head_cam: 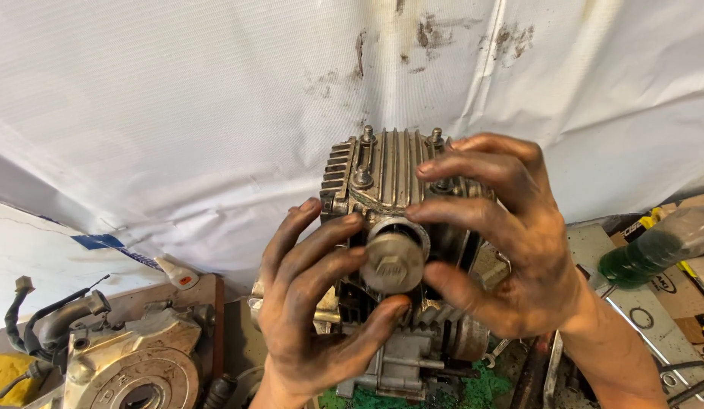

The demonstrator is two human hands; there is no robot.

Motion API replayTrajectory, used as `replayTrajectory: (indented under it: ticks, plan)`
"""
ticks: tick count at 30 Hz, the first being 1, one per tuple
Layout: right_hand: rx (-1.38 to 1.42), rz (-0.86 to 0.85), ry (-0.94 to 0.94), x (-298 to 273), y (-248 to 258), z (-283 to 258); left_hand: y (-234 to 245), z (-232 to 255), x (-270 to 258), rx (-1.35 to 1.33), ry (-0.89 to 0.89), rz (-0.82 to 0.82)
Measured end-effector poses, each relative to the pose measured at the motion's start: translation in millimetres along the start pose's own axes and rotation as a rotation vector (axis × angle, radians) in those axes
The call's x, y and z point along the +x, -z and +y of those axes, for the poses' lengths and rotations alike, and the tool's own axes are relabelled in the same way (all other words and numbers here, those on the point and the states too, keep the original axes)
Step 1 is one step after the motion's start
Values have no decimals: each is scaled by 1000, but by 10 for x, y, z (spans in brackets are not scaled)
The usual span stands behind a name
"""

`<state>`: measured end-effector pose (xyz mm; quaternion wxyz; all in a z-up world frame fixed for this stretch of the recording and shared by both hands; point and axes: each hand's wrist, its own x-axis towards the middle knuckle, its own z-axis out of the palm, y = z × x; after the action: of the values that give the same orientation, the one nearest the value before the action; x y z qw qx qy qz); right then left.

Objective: The person uses a wrench to loosen and remove a bolt from a motorcycle engine cylinder head. They then remove the cylinder head cover and inspect the internal components of the engine.

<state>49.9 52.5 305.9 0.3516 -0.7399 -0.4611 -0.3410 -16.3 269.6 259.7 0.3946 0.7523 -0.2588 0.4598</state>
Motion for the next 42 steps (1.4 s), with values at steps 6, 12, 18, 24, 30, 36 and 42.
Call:
replayTrajectory:
  ticks: [6, 12, 18, 24, 30, 36, 42]
  plan:
    - [-81, 36, 92, -155, -16, -54, -32, -64, 33, -21, -6, -82]
    - [-15, 19, -3, -125, 2, -177, 7, -43, 143, -8, 25, -92]
    - [11, 0, -142, -90, 97, -302, 2, -31, 173, -26, -65, -123]
    - [18, 14, -175, -100, 120, -365, 8, 56, 38, 262, -142, -32]
    - [-19, 77, -246, -201, 104, -666, 134, 302, -55, 268, -171, -9]
    - [281, -181, -376, -436, -31, -1029, 429, 600, -926, 270, -59, 29]
    - [788, -445, -195, -1072, -945, -899, 689, 812, -2062, 4, 505, 140]
